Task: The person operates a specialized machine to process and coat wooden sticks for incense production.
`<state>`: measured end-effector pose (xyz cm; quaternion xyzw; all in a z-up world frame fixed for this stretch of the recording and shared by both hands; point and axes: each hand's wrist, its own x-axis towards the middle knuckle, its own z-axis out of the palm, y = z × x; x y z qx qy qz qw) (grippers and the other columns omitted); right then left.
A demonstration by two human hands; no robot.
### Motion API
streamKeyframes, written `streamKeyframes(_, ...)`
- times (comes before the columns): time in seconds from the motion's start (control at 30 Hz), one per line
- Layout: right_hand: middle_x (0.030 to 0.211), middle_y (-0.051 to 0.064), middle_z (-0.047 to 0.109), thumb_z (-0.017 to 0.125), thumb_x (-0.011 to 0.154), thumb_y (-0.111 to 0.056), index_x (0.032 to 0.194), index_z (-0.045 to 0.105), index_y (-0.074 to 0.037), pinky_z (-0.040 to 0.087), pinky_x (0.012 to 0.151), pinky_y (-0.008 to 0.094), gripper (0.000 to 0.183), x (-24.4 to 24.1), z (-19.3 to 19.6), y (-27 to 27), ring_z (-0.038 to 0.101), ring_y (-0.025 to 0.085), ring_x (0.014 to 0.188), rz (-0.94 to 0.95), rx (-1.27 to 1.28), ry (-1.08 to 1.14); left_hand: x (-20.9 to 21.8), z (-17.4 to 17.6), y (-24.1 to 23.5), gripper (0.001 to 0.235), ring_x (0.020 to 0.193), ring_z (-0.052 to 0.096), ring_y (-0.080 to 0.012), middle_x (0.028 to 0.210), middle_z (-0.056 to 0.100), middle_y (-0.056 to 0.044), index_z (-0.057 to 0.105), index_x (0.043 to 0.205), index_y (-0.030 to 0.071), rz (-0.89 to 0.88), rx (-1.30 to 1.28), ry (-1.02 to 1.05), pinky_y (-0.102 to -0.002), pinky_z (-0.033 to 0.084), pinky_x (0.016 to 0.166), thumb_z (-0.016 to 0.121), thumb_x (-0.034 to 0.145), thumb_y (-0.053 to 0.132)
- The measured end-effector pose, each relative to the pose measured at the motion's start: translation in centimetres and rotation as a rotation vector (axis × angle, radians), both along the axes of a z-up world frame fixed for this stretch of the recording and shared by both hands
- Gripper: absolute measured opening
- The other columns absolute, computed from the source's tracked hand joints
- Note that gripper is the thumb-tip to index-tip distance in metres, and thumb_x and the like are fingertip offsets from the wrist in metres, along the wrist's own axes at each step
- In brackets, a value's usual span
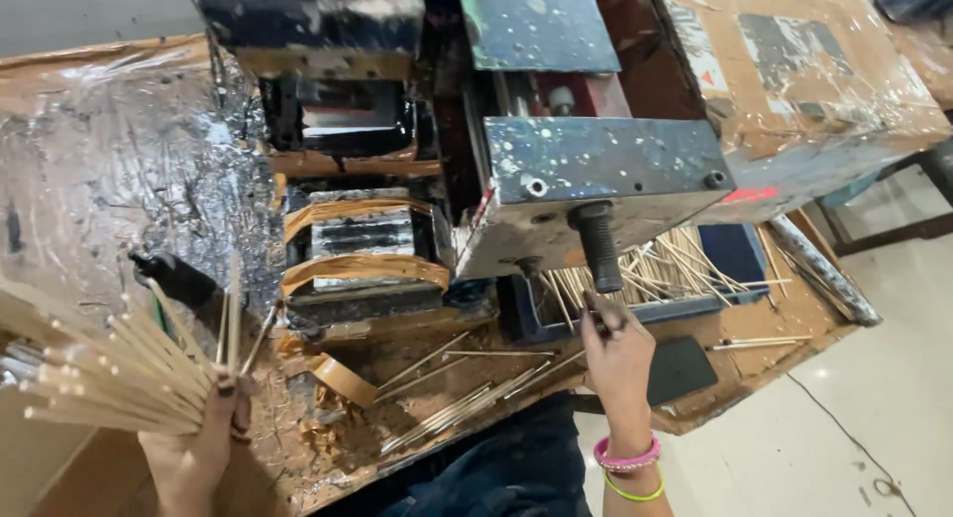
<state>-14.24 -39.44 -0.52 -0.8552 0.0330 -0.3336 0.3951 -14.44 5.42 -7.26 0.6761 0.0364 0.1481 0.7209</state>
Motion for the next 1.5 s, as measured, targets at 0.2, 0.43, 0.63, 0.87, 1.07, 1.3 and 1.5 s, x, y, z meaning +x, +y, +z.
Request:
streamKeyframes(0.2,0.099,0.010,0.076,0.085,0.075,-0.014,0.127,0.071,-0.010,0.054,0.060,0.029,0.054,0.2,2.2,5.1,0.066,0.016,0.064,0.020,-0.143,0.425,1.9,0.5,-3.1,0.004,0.067,0.061,-0.0089,0.085,0.073,-0.004,0.074,0.094,0.008,-0.478,0.502,-0.223,-0.020,0.051,0.065,0.073,0.091,0.009)
streamKeyframes(0.43,0.107,0.011,0.072,0.069,0.095,0.008,0.108,0.071,-0.003,0.058,0.083,0.030,0.018,4.5,2.5,8.4,0.070,0.020,0.096,0.954,0.517,0.157,6.5,5.3,-1.8,0.012,0.056,0.067,-0.0096,0.073,0.073,-0.007,0.073,0.097,0.003,-0.520,0.108,-0.091,-0.021,0.054,0.044,0.070,0.087,0.008)
streamKeyframes(0.63,0.130,0.001,0.071,0.062,0.086,0.009,0.127,0.072,-0.012,0.057,0.097,0.034,0.048,8.7,7.2,13.5,0.067,0.020,0.123,0.739,-0.481,-0.141,11.8,7.6,-2.0,0.010,0.051,0.054,-0.0076,0.069,0.063,-0.003,0.072,0.099,0.003,-0.092,-0.034,-0.130,-0.020,0.042,0.041,0.063,0.097,0.008)
streamKeyframes(0.87,0.134,0.007,0.068,0.064,0.088,-0.005,0.131,0.064,-0.016,0.055,0.089,0.042,0.043,8.8,6.4,13.4,0.063,0.030,0.122,0.358,-0.748,-0.122,14.9,6.0,-4.0,0.016,0.062,0.054,-0.0060,0.076,0.061,0.000,0.071,0.110,0.000,-0.138,-0.263,-0.111,-0.021,0.045,0.052,0.063,0.099,0.009)
streamKeyframes(1.07,0.100,0.019,0.069,0.063,0.094,-0.003,0.116,0.067,0.003,0.051,0.075,0.047,0.023,8.8,5.8,13.9,0.067,0.038,0.087,0.364,-0.293,0.006,14.8,5.9,-4.1,0.016,0.063,0.059,-0.0080,0.078,0.063,-0.002,0.070,0.110,0.000,-0.151,-0.297,-0.110,-0.023,0.049,0.053,0.061,0.097,0.007)
streamKeyframes(1.3,0.086,0.021,0.066,0.070,0.090,-0.010,0.096,0.072,0.002,0.048,0.066,0.049,0.014,9.1,7.9,13.9,0.062,0.042,0.074,0.285,-0.582,-0.118,13.7,6.6,-3.7,0.008,0.058,0.056,-0.0080,0.074,0.061,-0.001,0.064,0.099,0.002,-0.160,-0.221,-0.013,-0.023,0.046,0.049,0.059,0.098,0.009)
streamKeyframes(1.5,0.060,0.014,0.063,0.066,0.102,-0.026,0.079,0.073,-0.005,0.047,0.051,0.046,0.032,7.4,7.4,12.3,0.062,0.035,0.057,0.199,-0.922,0.221,6.2,-0.7,-2.0,0.014,0.050,0.050,-0.0118,0.068,0.058,-0.004,0.061,0.089,0.004,-0.120,0.040,0.089,-0.025,0.040,0.038,0.057,0.099,0.014)
